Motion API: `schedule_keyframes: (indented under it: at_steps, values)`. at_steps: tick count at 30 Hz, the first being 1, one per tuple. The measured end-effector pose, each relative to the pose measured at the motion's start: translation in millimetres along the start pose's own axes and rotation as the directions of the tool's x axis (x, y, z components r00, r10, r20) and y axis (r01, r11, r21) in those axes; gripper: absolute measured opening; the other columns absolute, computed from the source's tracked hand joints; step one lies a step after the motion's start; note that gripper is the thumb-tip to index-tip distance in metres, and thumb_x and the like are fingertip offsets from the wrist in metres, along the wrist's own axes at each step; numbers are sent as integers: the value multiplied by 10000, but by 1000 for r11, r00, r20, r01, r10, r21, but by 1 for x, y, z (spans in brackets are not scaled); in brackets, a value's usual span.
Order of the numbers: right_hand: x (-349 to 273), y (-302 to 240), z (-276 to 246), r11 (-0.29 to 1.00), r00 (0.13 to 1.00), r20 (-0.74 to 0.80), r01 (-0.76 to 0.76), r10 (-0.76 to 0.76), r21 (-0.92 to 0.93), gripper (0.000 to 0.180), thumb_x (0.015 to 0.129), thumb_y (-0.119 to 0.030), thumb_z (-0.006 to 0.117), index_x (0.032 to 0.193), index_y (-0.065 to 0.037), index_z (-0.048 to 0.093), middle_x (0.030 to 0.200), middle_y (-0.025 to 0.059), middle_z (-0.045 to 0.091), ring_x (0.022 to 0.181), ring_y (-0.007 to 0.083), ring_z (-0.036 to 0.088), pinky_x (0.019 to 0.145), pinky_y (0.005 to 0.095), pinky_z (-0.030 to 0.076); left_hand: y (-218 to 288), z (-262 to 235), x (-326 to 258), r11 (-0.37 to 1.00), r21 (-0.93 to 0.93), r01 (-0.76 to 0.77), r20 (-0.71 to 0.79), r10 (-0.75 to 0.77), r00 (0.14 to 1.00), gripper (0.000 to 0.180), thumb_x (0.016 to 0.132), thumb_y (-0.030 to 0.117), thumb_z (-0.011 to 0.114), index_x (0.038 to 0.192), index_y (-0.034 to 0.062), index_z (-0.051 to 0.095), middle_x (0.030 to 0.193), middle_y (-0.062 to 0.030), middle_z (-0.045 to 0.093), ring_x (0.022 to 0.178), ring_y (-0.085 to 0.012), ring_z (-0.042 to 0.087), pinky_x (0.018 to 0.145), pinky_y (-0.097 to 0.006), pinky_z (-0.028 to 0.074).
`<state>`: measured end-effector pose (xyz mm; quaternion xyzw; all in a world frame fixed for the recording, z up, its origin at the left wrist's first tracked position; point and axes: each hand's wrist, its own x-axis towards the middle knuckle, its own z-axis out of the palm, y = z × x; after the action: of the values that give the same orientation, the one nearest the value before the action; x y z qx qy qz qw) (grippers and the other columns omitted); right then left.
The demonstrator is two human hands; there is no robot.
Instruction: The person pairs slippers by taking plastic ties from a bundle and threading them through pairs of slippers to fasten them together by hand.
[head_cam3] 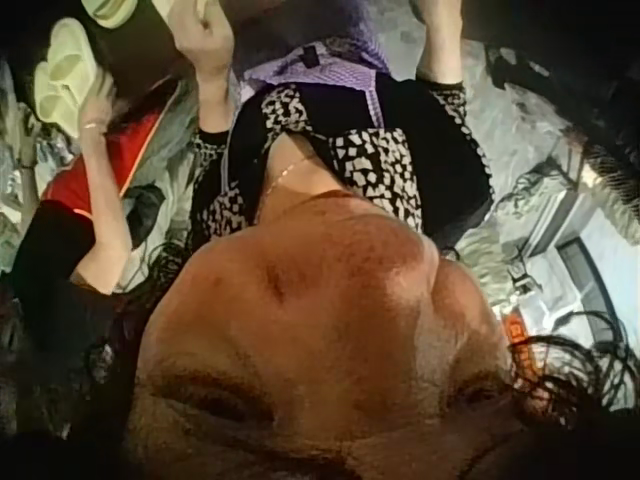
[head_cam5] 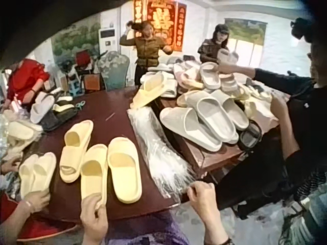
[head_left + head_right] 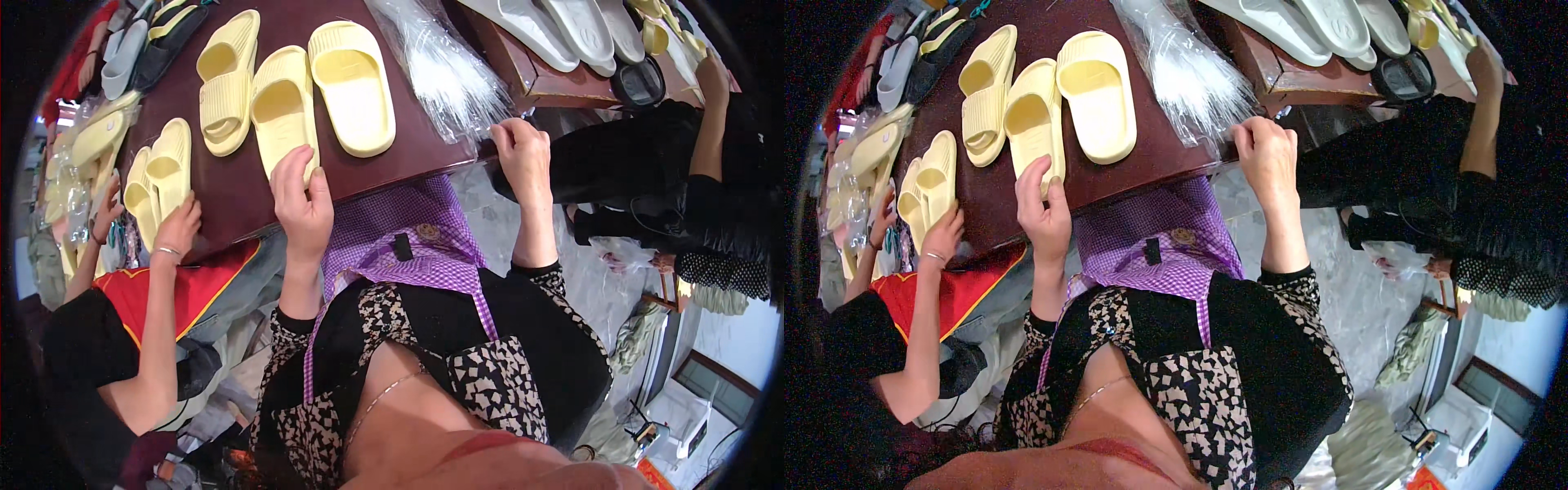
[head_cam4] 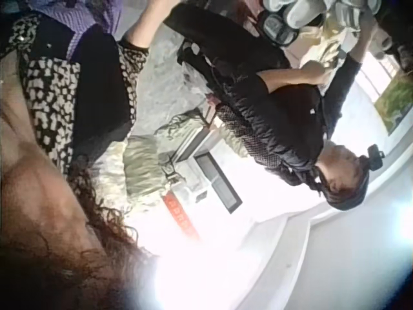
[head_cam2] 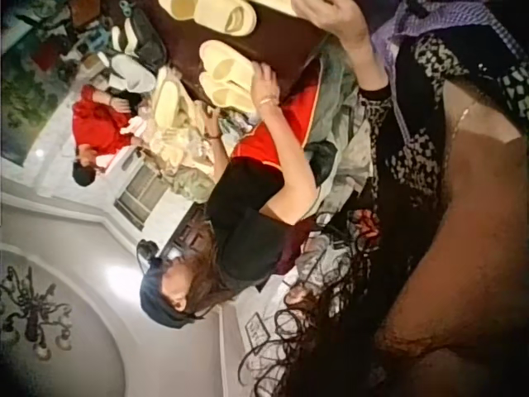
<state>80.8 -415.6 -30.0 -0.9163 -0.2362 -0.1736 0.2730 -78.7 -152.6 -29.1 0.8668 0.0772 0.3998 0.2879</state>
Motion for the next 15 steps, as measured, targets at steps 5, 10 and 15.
schedule_keyframes:
  at_steps: [5,10,15]
  values:
    - [1,2,1,1000,1000,27,-16,16,-14,132,779,-165,646,773,-35,625,709,114,620,662,281,581,693,358,396,9,13,5,998,-54,-38,56,41,998,244,801,-8,565,1045,-15,572,1047,-161,593,979,-312,562,872,-379,435]
    - [1,-2,-3,999,1000,22,12,-11,-48,146,782,-161,641,760,-19,615,694,129,615,648,308,582,656,384,413,17,25,6,991,-97,-93,69,100,993,238,772,-8,586,1010,-2,577,1021,-152,593,954,-318,559,852,-396,432]
    - [-3,-3,-8,997,996,65,57,-54,-43,151,784,-142,638,750,2,603,684,150,609,617,334,577,574,386,430,32,34,17,973,-141,-182,107,197,975,243,756,8,601,997,1,578,1012,-143,588,952,-315,555,846,-399,429]
